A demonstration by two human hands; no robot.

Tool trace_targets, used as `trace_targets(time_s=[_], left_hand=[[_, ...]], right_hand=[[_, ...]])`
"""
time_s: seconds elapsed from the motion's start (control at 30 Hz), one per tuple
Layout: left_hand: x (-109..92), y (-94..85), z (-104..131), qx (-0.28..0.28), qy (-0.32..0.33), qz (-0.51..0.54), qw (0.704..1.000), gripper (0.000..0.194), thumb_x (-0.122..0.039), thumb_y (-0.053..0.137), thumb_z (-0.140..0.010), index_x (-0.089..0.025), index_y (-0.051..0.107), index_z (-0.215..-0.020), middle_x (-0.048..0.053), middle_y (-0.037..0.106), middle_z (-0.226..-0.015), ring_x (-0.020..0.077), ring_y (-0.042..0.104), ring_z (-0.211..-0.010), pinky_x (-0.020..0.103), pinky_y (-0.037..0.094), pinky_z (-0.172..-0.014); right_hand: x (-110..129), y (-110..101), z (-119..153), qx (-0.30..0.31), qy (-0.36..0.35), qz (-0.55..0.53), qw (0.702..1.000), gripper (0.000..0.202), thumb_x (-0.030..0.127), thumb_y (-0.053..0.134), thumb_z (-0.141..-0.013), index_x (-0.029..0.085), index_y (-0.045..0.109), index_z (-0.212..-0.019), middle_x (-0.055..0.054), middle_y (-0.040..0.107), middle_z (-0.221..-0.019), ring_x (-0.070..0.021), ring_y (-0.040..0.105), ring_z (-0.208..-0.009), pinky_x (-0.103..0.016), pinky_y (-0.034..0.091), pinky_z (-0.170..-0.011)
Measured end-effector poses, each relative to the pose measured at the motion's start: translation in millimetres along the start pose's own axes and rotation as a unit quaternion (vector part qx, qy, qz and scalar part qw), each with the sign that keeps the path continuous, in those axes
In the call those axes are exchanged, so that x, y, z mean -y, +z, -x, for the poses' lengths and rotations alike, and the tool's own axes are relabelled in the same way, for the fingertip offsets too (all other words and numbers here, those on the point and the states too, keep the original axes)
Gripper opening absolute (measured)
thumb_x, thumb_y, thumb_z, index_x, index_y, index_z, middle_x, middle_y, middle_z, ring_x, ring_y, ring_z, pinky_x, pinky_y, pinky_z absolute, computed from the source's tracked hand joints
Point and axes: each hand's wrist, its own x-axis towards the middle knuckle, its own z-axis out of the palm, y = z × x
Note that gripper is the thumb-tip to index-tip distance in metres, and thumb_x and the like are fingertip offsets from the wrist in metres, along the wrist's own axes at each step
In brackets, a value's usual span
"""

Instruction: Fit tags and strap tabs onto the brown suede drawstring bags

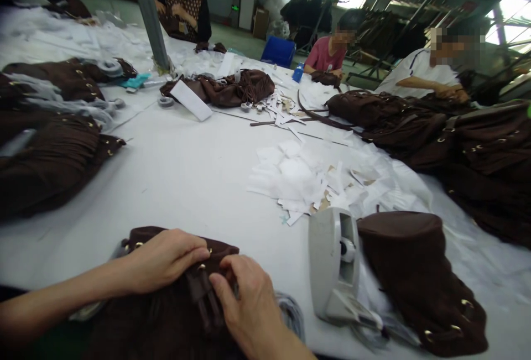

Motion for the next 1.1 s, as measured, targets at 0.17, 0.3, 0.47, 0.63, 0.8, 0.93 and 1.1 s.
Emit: trace_targets(time_s=[0.17, 0.3, 0.47, 0.63, 0.8, 0.93, 1.1], left_hand=[[-6.5, 6.3, 3.2, -0.065, 0.043, 0.030, 0.996, 0.035, -0.033, 0.034, -0.095, -0.018, 0.056, -0.072, 0.001, 0.060, -0.065, 0.0131, 0.054, -0.060, 0.024, 0.036, -0.059], [-5.1, 15.1, 11.0, -0.131, 0.146, -0.013, 0.980, 0.030, -0.026, 0.034, -0.095, -0.018, 0.058, -0.080, 0.003, 0.062, -0.070, 0.0147, 0.055, -0.065, 0.026, 0.038, -0.062], [13.7, 32.0, 17.1, -0.162, 0.207, -0.117, 0.958, 0.022, -0.022, 0.039, -0.094, -0.017, 0.057, -0.083, 0.004, 0.059, -0.067, 0.0153, 0.051, -0.061, 0.030, 0.037, -0.060], [9.1, 28.7, 26.2, -0.161, 0.185, -0.113, 0.963, 0.014, -0.015, 0.046, -0.091, -0.018, 0.059, -0.097, 0.005, 0.062, -0.083, 0.0166, 0.055, -0.076, 0.035, 0.042, -0.076], [-13.5, 22.4, 55.9, -0.274, 0.056, 0.014, 0.960, 0.017, -0.020, 0.048, -0.089, -0.023, 0.060, -0.102, 0.007, 0.064, -0.096, 0.0193, 0.057, -0.089, 0.034, 0.045, -0.080], [-19.0, 40.1, 77.2, -0.067, -0.225, 0.335, 0.913, 0.044, -0.053, 0.038, -0.089, -0.017, 0.059, -0.076, 0.002, 0.060, -0.060, 0.0148, 0.058, -0.054, 0.025, 0.043, -0.050], [-26.8, 66.3, 69.1, -0.010, -0.242, 0.645, 0.725, 0.049, -0.062, 0.058, -0.074, -0.015, 0.057, -0.085, 0.007, 0.066, -0.082, 0.0165, 0.064, -0.075, 0.027, 0.050, -0.068]], right_hand=[[-9.6, 21.9, 11.8, 0.053, 0.164, -0.337, 0.926, 0.028, 0.042, 0.059, -0.081, 0.021, 0.047, -0.093, 0.004, 0.054, -0.070, -0.0098, 0.048, -0.055, -0.022, 0.039, -0.053], [-9.4, 7.3, 9.0, 0.072, 0.176, -0.346, 0.919, 0.029, 0.043, 0.065, -0.075, 0.019, 0.053, -0.085, 0.005, 0.051, -0.063, -0.0097, 0.047, -0.054, -0.021, 0.037, -0.052], [-29.1, -27.6, 15.2, 0.077, 0.079, -0.018, 0.994, 0.021, 0.031, 0.051, -0.086, 0.019, 0.065, -0.078, 0.001, 0.060, -0.065, -0.0153, 0.055, -0.062, -0.027, 0.041, -0.060], [-26.5, -28.9, 12.7, -0.076, -0.027, 0.038, 0.996, 0.024, 0.027, 0.042, -0.091, 0.021, 0.061, -0.105, -0.009, 0.066, -0.100, -0.0211, 0.061, -0.092, -0.034, 0.047, -0.082], [2.1, -1.0, -9.9, -0.012, -0.193, 0.052, 0.980, 0.023, 0.023, 0.040, -0.094, 0.021, 0.058, -0.106, -0.008, 0.064, -0.108, -0.0210, 0.053, -0.108, -0.041, 0.038, -0.096], [-3.9, 31.1, -24.2, -0.019, -0.191, 0.066, 0.979, 0.032, 0.025, 0.033, -0.096, 0.019, 0.054, -0.072, -0.003, 0.058, -0.070, -0.0157, 0.052, -0.070, -0.032, 0.040, -0.072], [-11.1, 54.6, -23.5, -0.131, -0.214, 0.069, 0.966, 0.034, 0.023, 0.033, -0.095, 0.020, 0.047, -0.064, -0.001, 0.049, -0.059, -0.0145, 0.043, -0.059, -0.029, 0.033, -0.061]])
